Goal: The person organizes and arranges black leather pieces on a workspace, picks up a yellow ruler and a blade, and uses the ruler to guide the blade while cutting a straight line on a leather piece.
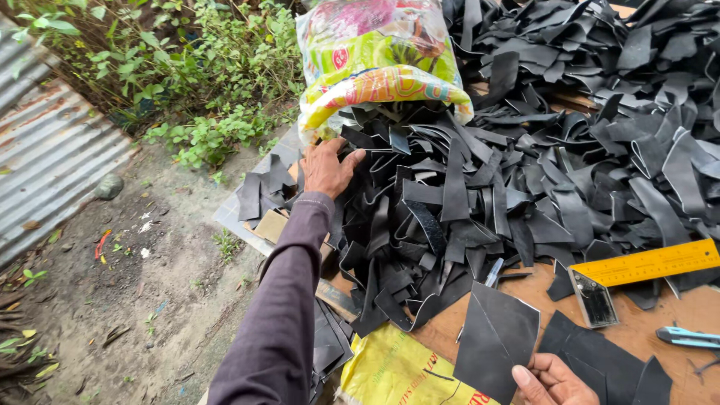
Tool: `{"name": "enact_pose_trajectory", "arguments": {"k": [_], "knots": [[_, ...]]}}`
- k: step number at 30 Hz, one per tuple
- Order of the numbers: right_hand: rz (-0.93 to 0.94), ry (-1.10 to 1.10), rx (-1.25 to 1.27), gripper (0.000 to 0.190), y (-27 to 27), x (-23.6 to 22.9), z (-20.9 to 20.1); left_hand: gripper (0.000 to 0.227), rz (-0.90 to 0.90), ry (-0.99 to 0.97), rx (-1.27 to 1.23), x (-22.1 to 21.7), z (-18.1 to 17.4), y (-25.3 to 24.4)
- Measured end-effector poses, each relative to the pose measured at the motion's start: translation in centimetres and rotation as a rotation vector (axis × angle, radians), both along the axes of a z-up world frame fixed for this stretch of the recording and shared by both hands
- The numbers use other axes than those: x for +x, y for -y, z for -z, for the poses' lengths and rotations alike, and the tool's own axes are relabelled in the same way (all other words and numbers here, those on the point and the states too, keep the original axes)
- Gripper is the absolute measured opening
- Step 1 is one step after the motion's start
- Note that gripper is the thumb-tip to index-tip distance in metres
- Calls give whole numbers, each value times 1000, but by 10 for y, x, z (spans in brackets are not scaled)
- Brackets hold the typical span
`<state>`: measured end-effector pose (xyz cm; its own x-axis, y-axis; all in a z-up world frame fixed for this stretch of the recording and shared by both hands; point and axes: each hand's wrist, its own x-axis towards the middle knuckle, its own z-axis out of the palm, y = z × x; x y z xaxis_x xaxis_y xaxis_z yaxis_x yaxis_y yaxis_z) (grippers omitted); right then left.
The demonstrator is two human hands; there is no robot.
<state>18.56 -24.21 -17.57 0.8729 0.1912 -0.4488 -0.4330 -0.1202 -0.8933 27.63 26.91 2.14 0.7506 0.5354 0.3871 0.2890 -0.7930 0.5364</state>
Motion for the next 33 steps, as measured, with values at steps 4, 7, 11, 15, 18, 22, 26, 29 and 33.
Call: {"name": "enact_pose_trajectory", "arguments": {"k": [4,7,11,15,18,22,26,29,33], "knots": [[-43,61,15,27,-5,3,-9,52,66,4,-50,13,10,-8],[-84,20,103,27,-23,15,-47,43,135,32,-253,11,11,-9],[-75,-12,377,28,-74,34,-116,28,139,86,-190,6,10,1],[-83,58,560,24,-104,62,-158,15,188,245,16,-10,-16,14],[-88,95,575,22,-101,70,-160,13,183,291,84,-32,-55,21],[-53,100,533,22,-91,69,-147,13,187,427,-248,-56,-86,39],[-74,89,520,23,-88,63,-137,19,336,395,-749,-46,-58,74],[-69,87,480,23,-78,59,-136,19,430,405,-997,-39,-29,90],[-56,110,445,24,-70,60,-141,19,445,405,-1097,-33,-11,98]]}}
